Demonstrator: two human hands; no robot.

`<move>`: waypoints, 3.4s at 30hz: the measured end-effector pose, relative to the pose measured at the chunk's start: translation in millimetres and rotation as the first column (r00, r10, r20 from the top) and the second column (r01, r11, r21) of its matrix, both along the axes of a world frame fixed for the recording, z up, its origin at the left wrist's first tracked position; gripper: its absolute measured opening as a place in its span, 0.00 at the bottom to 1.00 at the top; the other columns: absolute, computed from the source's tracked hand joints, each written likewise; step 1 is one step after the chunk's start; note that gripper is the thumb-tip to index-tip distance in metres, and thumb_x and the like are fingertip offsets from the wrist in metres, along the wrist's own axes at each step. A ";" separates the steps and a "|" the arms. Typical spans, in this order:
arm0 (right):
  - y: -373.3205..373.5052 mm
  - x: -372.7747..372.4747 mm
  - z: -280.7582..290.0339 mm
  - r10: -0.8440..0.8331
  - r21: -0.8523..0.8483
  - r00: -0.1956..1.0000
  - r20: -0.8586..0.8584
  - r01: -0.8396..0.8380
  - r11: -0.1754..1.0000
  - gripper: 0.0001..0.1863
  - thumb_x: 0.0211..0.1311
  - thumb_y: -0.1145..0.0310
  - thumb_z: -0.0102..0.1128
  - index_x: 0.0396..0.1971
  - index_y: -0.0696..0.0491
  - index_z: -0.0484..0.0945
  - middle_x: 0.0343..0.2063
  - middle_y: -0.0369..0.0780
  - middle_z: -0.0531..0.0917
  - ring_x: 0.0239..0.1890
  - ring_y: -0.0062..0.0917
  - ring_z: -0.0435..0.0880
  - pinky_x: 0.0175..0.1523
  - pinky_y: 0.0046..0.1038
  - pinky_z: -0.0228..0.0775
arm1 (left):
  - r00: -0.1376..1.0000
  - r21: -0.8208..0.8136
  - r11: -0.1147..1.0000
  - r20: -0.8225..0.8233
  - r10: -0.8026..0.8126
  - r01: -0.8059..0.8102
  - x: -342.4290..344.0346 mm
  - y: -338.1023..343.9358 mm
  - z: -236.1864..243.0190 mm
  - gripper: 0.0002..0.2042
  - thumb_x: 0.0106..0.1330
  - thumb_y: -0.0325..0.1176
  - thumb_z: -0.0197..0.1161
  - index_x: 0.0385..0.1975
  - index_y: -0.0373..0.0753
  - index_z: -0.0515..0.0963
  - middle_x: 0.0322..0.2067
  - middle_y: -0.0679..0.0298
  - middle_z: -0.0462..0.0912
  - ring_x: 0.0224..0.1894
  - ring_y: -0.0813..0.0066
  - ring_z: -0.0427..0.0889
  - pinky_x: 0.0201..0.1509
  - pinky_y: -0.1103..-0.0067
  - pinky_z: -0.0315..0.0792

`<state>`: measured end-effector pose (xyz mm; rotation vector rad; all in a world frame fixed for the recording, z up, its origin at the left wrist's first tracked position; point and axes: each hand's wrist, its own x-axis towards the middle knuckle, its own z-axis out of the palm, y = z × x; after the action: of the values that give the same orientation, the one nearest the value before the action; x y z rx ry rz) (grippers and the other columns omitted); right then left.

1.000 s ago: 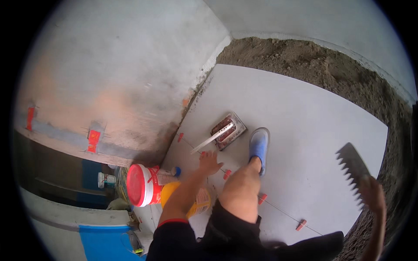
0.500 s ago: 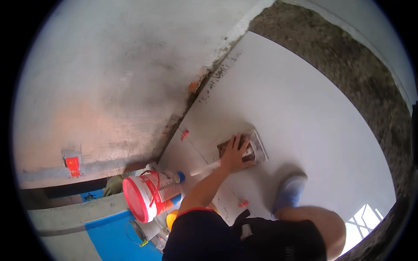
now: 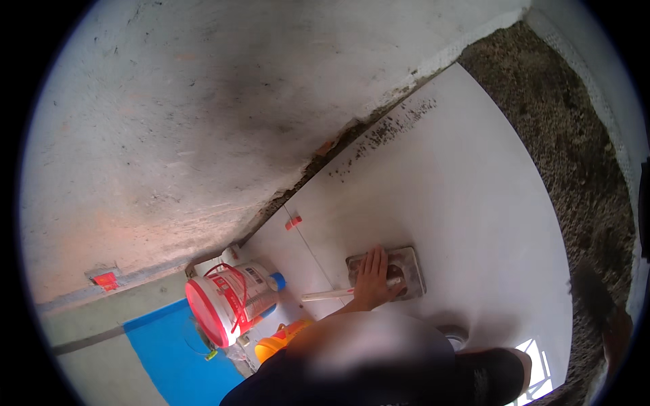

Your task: The person prepares the floor surface and lays tiles. They use a notched trowel to spread and level mortar, position large white tiles using spacers, and tap them into place.

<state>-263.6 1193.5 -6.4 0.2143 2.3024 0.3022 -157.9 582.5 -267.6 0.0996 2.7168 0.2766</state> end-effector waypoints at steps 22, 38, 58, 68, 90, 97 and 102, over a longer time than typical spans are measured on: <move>-501.4 -185.6 -212.9 -0.047 -0.881 0.964 0.262 0.259 0.397 0.23 0.69 0.49 0.55 0.43 0.57 0.69 0.24 0.36 0.76 0.17 0.19 0.74 0.23 0.27 0.72 | 0.818 0.111 0.861 -0.272 0.507 -0.497 27.5 -20.9 7.4 0.47 0.50 0.66 0.69 0.61 0.31 0.72 0.63 0.49 0.73 0.67 0.49 0.70 0.66 0.56 0.65; -568.9 -212.5 -206.1 -0.008 -0.700 0.955 0.298 0.224 0.678 0.26 0.75 0.45 0.37 0.45 0.55 0.70 0.16 0.37 0.72 0.17 0.23 0.71 0.24 0.30 0.70 | 0.686 0.096 0.767 -0.387 0.615 -0.634 55.2 -29.6 -13.0 0.43 0.52 0.64 0.68 0.56 0.28 0.75 0.60 0.45 0.75 0.63 0.45 0.73 0.60 0.57 0.70; -380.5 -256.1 -160.1 -0.206 -0.782 0.977 0.061 0.175 0.599 0.21 0.66 0.49 0.60 0.40 0.55 0.77 0.17 0.35 0.72 0.12 0.18 0.69 0.18 0.25 0.63 | 0.712 -0.019 0.779 -0.421 0.563 -0.627 47.3 -26.9 -15.4 0.46 0.61 0.71 0.55 0.59 0.27 0.71 0.61 0.43 0.73 0.65 0.42 0.70 0.63 0.55 0.68; -463.2 -234.6 -215.5 -0.092 -0.822 0.975 0.204 0.222 0.525 0.18 0.62 0.53 0.67 0.34 0.54 0.76 0.20 0.33 0.74 0.16 0.15 0.69 0.19 0.21 0.59 | 0.710 0.009 0.794 -0.441 0.549 -0.608 47.4 -31.3 -15.5 0.45 0.61 0.70 0.55 0.59 0.27 0.71 0.60 0.42 0.73 0.63 0.41 0.72 0.63 0.54 0.68; -381.1 -290.0 -217.7 -0.018 -0.788 1.000 -0.012 0.002 0.615 0.18 0.62 0.53 0.66 0.34 0.55 0.79 0.15 0.33 0.74 0.15 0.17 0.72 0.19 0.21 0.62 | 0.769 -0.075 0.817 -0.396 0.502 -0.572 51.0 -34.1 -13.8 0.46 0.64 0.71 0.50 0.60 0.26 0.70 0.62 0.42 0.71 0.64 0.43 0.71 0.63 0.56 0.69; -340.0 -342.7 -227.0 -0.094 -0.825 0.995 0.025 0.074 0.560 0.16 0.64 0.56 0.63 0.33 0.55 0.76 0.17 0.35 0.75 0.15 0.18 0.71 0.19 0.25 0.62 | 0.765 -0.058 0.822 -0.409 0.498 -0.566 43.4 -27.0 -15.1 0.46 0.64 0.71 0.50 0.60 0.26 0.70 0.61 0.41 0.72 0.63 0.41 0.71 0.62 0.55 0.68; -285.0 -359.0 -208.9 -0.216 -0.660 0.946 -0.242 0.003 0.751 0.16 0.66 0.53 0.56 0.35 0.52 0.75 0.15 0.33 0.69 0.13 0.18 0.64 0.18 0.26 0.54 | 0.739 -0.035 0.811 -0.436 0.514 -0.584 49.1 -31.5 -14.7 0.46 0.63 0.71 0.52 0.59 0.26 0.71 0.59 0.40 0.73 0.62 0.39 0.72 0.62 0.54 0.68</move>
<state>-622.6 908.5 -215.3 0.0355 2.5303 -0.6553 -108.8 551.0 -282.3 -0.8103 3.1112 0.2003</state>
